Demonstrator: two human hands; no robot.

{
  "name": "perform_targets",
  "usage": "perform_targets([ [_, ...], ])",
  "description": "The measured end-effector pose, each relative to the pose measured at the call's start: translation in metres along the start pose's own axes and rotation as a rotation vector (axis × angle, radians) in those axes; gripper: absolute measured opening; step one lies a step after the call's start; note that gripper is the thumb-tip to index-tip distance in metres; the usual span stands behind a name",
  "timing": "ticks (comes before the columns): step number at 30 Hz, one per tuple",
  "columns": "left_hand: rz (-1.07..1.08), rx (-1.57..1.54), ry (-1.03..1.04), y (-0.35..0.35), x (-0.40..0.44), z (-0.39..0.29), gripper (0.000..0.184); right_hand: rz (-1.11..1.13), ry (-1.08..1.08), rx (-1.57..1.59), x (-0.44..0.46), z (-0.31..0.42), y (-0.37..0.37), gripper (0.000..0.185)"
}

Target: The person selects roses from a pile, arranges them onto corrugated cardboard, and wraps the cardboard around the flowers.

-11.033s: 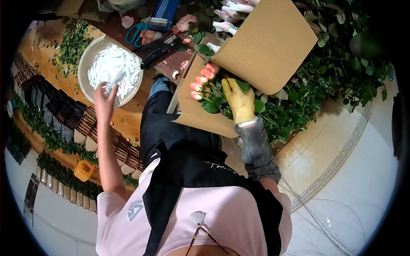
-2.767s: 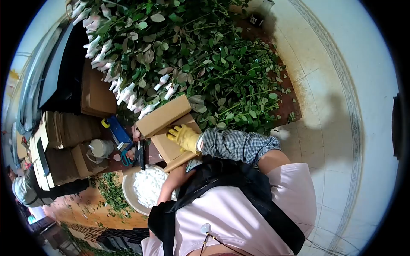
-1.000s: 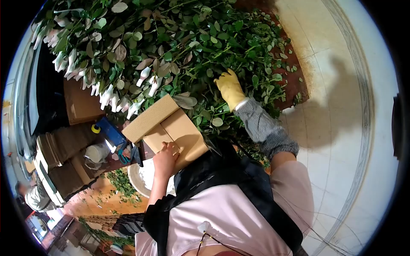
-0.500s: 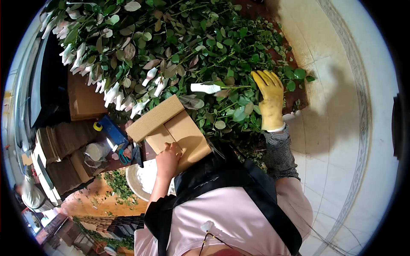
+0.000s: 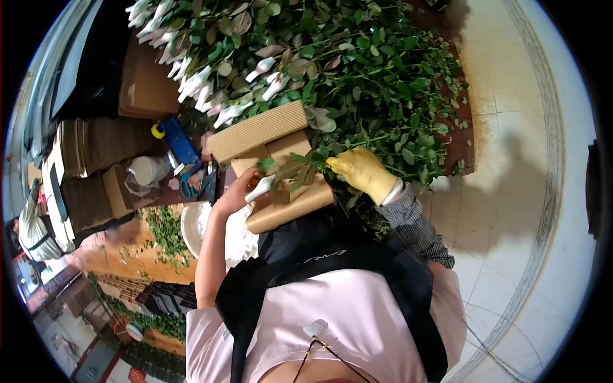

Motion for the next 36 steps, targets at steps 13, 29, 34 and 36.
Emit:
perform_targets([
  [13, -0.096, 0.171, 0.064, 0.013, -0.003, 0.008, 0.039, -0.117, 0.099, -0.272, -0.005, 0.004, 0.033, 0.025],
  [29, -0.032, 0.592, 0.368, 0.024, -0.02, -0.035, 0.031, -0.622, 0.321, -0.08, -0.058, -0.042, 0.089, 0.027],
  [34, -0.103, 0.793, 0.419, 0.026, -0.014, -0.057, 0.018, -0.307, 0.274, 0.083, -0.057, -0.061, 0.071, 0.032],
  [36, -0.101, 0.754, 0.413, 0.025, -0.012, -0.06, 0.016, -0.059, 0.33, 0.169, -0.049, -0.059, 0.036, 0.038],
])
Point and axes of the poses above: each hand's wrist, its own x-axis towards the middle knuckle, its own y-axis out of the palm, z = x × y, the point moved 3 cm from there along x, towards the middle knuckle, and after that the axes turned 2 degrees about -y, right-handed, at the moved point
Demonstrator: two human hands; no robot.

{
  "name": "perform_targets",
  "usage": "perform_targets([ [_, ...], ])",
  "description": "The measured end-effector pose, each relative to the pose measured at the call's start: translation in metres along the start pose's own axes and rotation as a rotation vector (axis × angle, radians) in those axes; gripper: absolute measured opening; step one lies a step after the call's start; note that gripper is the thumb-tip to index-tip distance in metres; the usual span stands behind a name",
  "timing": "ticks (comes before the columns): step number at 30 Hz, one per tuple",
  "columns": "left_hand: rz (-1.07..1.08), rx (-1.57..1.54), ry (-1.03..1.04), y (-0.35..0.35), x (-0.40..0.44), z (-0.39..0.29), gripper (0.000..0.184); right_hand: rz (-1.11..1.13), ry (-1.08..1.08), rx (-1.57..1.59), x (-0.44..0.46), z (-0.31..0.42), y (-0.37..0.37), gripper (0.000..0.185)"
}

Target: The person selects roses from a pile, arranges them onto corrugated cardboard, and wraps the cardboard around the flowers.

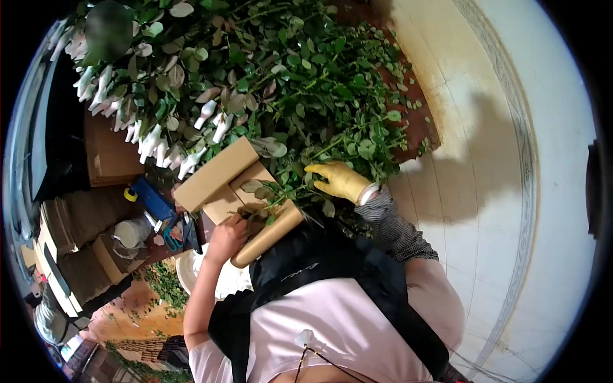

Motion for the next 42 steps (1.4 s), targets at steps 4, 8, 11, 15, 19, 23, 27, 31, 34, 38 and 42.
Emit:
perform_targets([
  [4, -0.073, -0.201, -0.132, 0.003, -0.01, -0.002, 0.021, -0.333, -0.128, 0.03, 0.061, 0.033, -0.078, 0.047],
  [8, -0.079, -0.228, -0.112, 0.01, -0.011, 0.01, 0.029, -0.56, -0.153, -0.511, 0.142, 0.034, -0.092, 0.043],
  [11, -0.102, -0.086, -0.019, 0.009, -0.011, 0.009, 0.019, -0.513, -0.162, -0.657, 0.177, 0.017, -0.079, 0.034],
  [15, -0.216, -0.291, -0.047, 0.029, -0.015, 0.023, 0.019, -0.86, -0.253, -0.518, 0.127, 0.069, -0.136, 0.033],
  [19, -0.215, -0.39, -0.088, 0.038, -0.022, 0.032, 0.033, -0.836, -0.22, -0.443, 0.106, 0.064, -0.165, 0.032],
  [23, -0.283, -0.544, -0.154, 0.033, -0.021, 0.026, 0.047, -0.548, -0.086, -0.346, 0.099, 0.069, -0.152, 0.044],
  [27, -0.281, -0.549, -0.118, 0.037, -0.02, 0.028, 0.054, -0.543, -0.129, -0.545, 0.095, 0.076, -0.156, 0.045],
  [31, -0.227, -0.435, -0.013, 0.043, -0.017, 0.033, 0.055, -0.275, 0.041, -0.131, 0.108, 0.018, -0.115, 0.057],
  [34, -0.235, -0.504, -0.067, 0.048, -0.02, 0.03, 0.053, -0.497, -0.015, 0.007, 0.104, 0.05, -0.129, 0.052],
  [38, -0.22, -0.519, -0.09, 0.045, -0.018, 0.032, 0.053, -0.335, 0.006, -0.181, 0.138, 0.041, -0.076, 0.059],
  [42, -0.234, -0.515, -0.102, 0.071, -0.018, 0.055, 0.059, -0.67, -0.155, -0.329, 0.167, 0.031, -0.055, 0.017],
])
Point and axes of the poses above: each hand's wrist, its own x-axis towards the middle knuckle, its own y-axis out of the palm, z = x × y, the point moved 3 cm from there along x, towards the middle knuckle, and after that the axes turned 2 degrees about -y, right-handed, at the moved point
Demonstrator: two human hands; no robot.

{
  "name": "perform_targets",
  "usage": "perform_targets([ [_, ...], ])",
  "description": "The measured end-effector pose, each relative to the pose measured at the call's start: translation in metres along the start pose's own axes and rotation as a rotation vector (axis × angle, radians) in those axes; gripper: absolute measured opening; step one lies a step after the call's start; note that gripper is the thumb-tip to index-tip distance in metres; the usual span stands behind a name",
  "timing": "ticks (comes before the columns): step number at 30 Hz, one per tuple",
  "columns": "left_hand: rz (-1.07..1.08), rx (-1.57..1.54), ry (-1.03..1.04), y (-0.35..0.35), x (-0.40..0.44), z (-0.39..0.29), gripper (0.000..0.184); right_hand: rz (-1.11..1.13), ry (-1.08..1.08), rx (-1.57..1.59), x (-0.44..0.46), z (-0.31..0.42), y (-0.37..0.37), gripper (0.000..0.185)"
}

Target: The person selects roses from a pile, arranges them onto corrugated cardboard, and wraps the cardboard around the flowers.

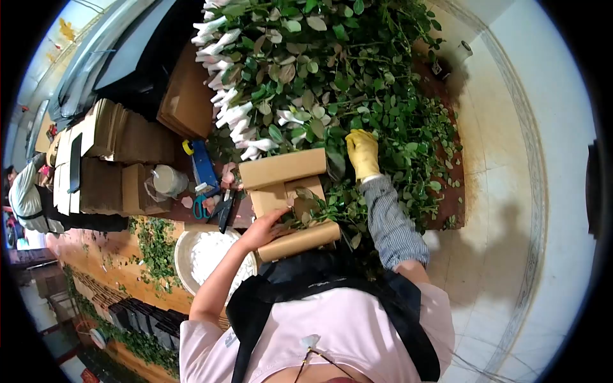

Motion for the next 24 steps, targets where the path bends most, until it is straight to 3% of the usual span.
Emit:
perform_targets([
  [4, -0.008, -0.001, -0.024, -0.004, -0.001, -0.009, 0.059, -0.364, -0.164, -0.012, 0.034, 0.05, -0.089, 0.014],
  [8, 0.045, -0.196, -0.16, -0.017, 0.0, -0.029, 0.05, -0.082, 0.015, 0.269, 0.037, 0.047, -0.096, 0.03],
  [9, -0.043, -0.008, 0.019, -0.023, 0.001, -0.031, 0.041, -0.066, 0.003, 0.325, 0.04, 0.053, -0.097, 0.034],
  [10, -0.031, -0.029, -0.05, -0.033, 0.001, -0.04, 0.038, -0.043, -0.021, 0.358, 0.043, 0.06, -0.093, 0.038],
  [13, -0.116, 0.097, -0.099, -0.062, -0.002, -0.069, 0.03, 0.015, -0.138, 0.304, 0.066, 0.085, -0.064, 0.047],
  [15, -0.135, 0.152, -0.18, -0.076, -0.002, -0.089, 0.03, 0.169, -0.055, 0.14, 0.084, 0.108, -0.038, 0.05],
  [18, -0.206, 0.2, -0.103, -0.084, 0.002, -0.111, 0.029, 0.252, -0.074, -0.16, 0.102, 0.122, 0.013, 0.041],
  [20, -0.217, 0.164, -0.05, -0.089, 0.006, -0.118, 0.025, 0.245, -0.111, -0.165, 0.107, 0.113, 0.038, 0.034],
  [21, -0.246, 0.151, -0.038, -0.091, 0.008, -0.121, 0.024, 0.186, -0.151, -0.089, 0.119, 0.107, 0.048, 0.025],
  [23, -0.326, 0.074, -0.071, -0.098, 0.016, -0.12, 0.022, -0.18, -0.191, 0.133, 0.113, 0.11, 0.008, 0.009],
  [24, -0.37, 0.017, -0.094, -0.1, 0.021, -0.12, 0.022, -0.209, -0.169, 0.278, 0.108, 0.112, -0.016, 0.007],
])
Point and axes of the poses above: each hand's wrist, its own x-axis towards the middle knuckle, its own y-axis out of the palm, z = x × y, the point moved 3 cm from there along x, towards the middle knuckle, and after that the axes turned 2 degrees about -y, right-handed, at the moved point
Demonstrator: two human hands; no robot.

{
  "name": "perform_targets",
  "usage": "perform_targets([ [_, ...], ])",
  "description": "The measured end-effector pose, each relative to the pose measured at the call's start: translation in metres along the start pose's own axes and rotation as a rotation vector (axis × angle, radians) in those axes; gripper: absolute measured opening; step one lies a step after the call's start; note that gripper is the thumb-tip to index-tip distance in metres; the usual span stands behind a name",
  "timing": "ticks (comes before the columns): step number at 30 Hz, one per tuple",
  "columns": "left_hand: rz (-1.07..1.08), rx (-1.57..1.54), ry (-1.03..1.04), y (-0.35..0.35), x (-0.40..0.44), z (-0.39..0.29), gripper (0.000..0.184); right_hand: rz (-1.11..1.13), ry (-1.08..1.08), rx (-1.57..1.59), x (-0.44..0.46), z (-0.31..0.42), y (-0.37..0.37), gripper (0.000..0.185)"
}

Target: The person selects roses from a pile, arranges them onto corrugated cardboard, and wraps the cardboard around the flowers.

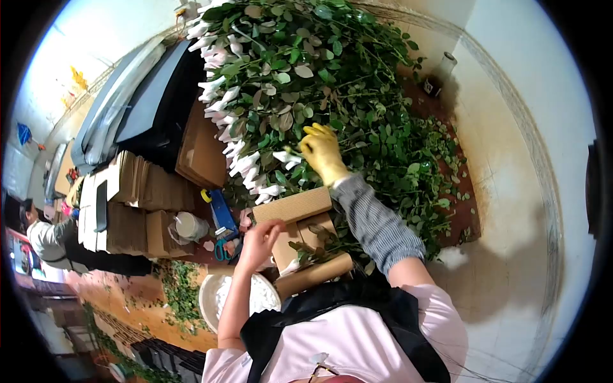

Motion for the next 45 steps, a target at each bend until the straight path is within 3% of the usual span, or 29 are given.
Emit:
perform_targets([
  [2, -0.121, -0.192, -0.011, 0.0, 0.014, -0.007, 0.027, -0.079, -0.033, 0.24, -0.009, 0.008, -0.035, 0.007],
  [3, -0.139, -0.092, 0.036, -0.001, 0.027, -0.006, 0.031, -0.049, 0.001, 0.298, -0.016, 0.011, -0.047, 0.006],
  [7, -0.135, -0.625, -0.087, 0.023, 0.092, 0.018, 0.049, -0.087, 0.242, 0.641, -0.039, 0.024, -0.073, 0.012],
  [9, -0.201, -0.619, -0.07, 0.034, 0.121, 0.014, 0.063, -0.156, 0.252, 0.721, -0.047, 0.032, -0.078, 0.013],
  [11, -0.015, -0.695, 0.02, 0.037, 0.129, -0.022, 0.056, -0.151, 0.264, 0.699, -0.052, 0.047, -0.094, 0.012],
  [13, 0.056, -0.606, 0.01, 0.038, 0.128, -0.049, 0.047, -0.068, 0.066, 0.629, -0.062, 0.054, -0.104, 0.011],
  [14, -0.038, -0.668, 0.091, 0.04, 0.12, -0.066, 0.038, -0.059, 0.082, 0.616, -0.066, 0.056, -0.11, 0.009],
  [17, -0.034, -0.576, 0.16, 0.051, 0.104, -0.078, 0.033, -0.162, 0.13, 0.522, -0.085, 0.057, -0.137, 0.05],
  [18, -0.205, -0.211, 0.458, 0.047, 0.095, -0.095, 0.035, -0.046, 0.15, 0.502, -0.088, 0.057, -0.147, 0.071],
  [19, -0.201, -0.068, 0.576, 0.047, 0.089, -0.109, 0.037, -0.096, 0.027, 0.487, -0.092, 0.055, -0.143, 0.066],
  [21, -0.194, -0.08, 0.611, 0.055, 0.072, -0.132, 0.038, -0.005, -0.029, 0.295, -0.101, 0.054, -0.141, 0.059],
  [22, -0.181, -0.111, 0.645, 0.063, 0.069, -0.134, 0.04, -0.093, 0.008, 0.372, -0.102, 0.056, -0.146, 0.053],
  [25, -0.3, 0.074, 0.763, 0.067, 0.054, -0.146, 0.041, -0.075, 0.136, 0.459, -0.114, 0.058, -0.159, 0.048],
  [29, -0.231, -0.004, 0.736, 0.075, 0.051, -0.142, 0.043, 0.018, 0.227, 0.649, -0.127, 0.05, -0.17, 0.036],
  [32, -0.226, -0.068, 0.696, 0.077, 0.048, -0.143, 0.042, -0.169, 0.394, 0.649, -0.134, 0.049, -0.18, 0.026],
  [37, -0.161, -0.176, 0.595, 0.082, 0.043, -0.134, 0.039, -0.516, 0.964, 0.618, -0.179, -0.006, -0.181, 0.029],
  [38, -0.143, -0.217, 0.539, 0.084, 0.041, -0.128, 0.037, -0.464, 0.842, 0.303, -0.212, -0.036, -0.183, 0.034],
  [39, -0.18, -0.225, 0.511, 0.084, 0.037, -0.12, 0.034, -0.482, 0.821, 0.163, -0.234, -0.055, -0.189, 0.036],
  [40, -0.166, -0.367, 0.342, 0.086, 0.035, -0.098, 0.034, -0.527, 0.841, 0.086, -0.253, -0.072, -0.202, 0.039],
  [42, -0.117, -0.672, 0.101, 0.073, 0.027, -0.088, 0.033, -0.99, 1.039, 0.648, -0.295, -0.11, -0.236, 0.044],
  [43, -0.121, -0.623, 0.148, 0.067, 0.027, -0.078, 0.032, -1.3, 1.064, 0.945, -0.313, -0.127, -0.259, 0.047],
  [45, -0.049, -0.757, 0.043, 0.062, 0.029, -0.063, 0.033, -1.693, 1.004, 1.284, -0.337, -0.15, -0.289, 0.053],
])
Point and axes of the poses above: each hand's wrist, its own x-axis towards the middle knuckle, its own y-axis out of the palm, z = x × y, the point moved 3 cm from there along x, towards the middle knuckle, and after that the axes turned 2 degrees about -y, right-handed, at the moved point
